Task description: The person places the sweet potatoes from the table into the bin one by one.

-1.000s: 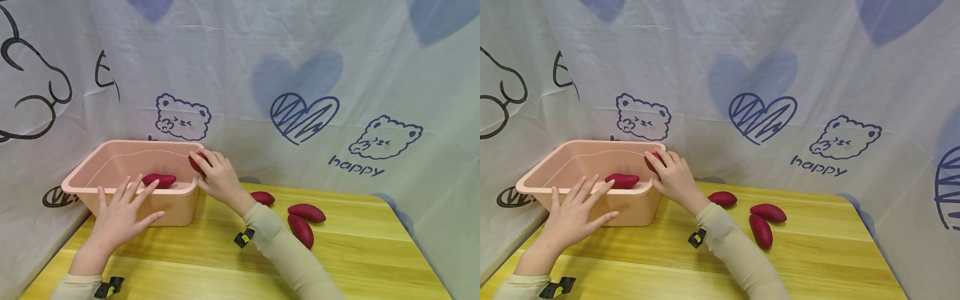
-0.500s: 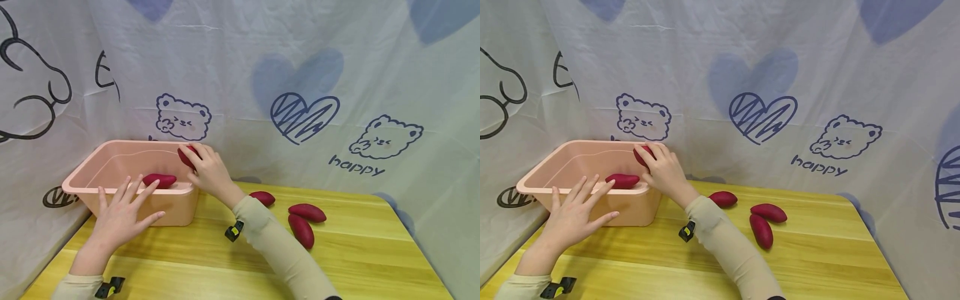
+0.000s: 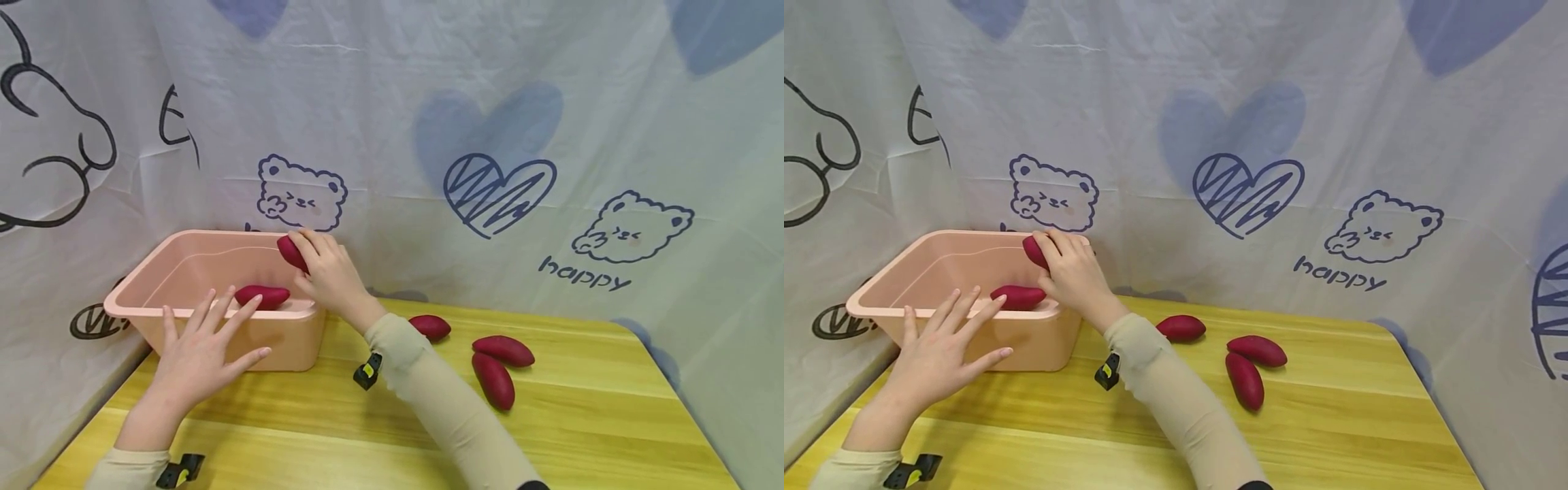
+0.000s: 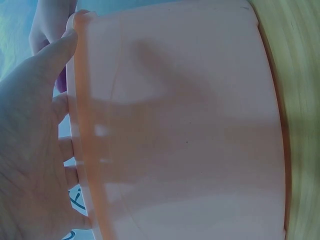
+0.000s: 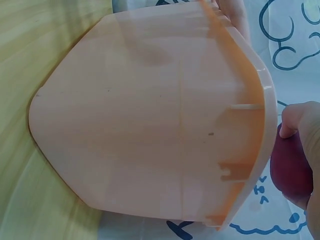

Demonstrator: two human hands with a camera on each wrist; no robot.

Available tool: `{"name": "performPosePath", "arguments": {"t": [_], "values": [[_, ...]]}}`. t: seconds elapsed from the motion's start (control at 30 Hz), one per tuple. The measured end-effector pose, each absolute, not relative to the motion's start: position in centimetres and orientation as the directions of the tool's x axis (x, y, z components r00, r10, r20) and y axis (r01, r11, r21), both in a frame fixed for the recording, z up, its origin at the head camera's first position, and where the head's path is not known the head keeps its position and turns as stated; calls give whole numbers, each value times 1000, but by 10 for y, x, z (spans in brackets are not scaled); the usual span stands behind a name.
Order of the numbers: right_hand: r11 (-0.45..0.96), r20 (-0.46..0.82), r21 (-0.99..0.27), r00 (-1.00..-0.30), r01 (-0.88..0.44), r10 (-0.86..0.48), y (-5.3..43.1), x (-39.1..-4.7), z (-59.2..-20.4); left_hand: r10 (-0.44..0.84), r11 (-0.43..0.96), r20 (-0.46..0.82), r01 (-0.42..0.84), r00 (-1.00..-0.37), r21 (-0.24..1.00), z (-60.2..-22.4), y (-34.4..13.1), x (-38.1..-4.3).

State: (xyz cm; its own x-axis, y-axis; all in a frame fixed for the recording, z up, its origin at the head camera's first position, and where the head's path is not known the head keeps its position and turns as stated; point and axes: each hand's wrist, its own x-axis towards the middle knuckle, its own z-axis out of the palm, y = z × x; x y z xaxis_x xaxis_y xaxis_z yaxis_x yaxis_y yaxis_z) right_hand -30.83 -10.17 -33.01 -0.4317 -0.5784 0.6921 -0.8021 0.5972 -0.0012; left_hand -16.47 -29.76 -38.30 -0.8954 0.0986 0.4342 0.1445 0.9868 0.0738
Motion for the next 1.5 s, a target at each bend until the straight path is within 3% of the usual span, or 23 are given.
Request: {"name": "performPosePath", "arguments": {"t": [0.27,0.87,1.5], "values": [[567,700,-4,-407,-824,-587,-113,-313,-332,101,987,440,147,-892,71,-385,-299,-166],[603,567,-134,-560,-787,-604,-133,-324,-342,93,987,415,137,-905,78,-384,-297,-167],[608,535,-173,-592,-775,-603,-133,-322,-344,96,987,418,141,-903,77,-382,-297,-164]]}}
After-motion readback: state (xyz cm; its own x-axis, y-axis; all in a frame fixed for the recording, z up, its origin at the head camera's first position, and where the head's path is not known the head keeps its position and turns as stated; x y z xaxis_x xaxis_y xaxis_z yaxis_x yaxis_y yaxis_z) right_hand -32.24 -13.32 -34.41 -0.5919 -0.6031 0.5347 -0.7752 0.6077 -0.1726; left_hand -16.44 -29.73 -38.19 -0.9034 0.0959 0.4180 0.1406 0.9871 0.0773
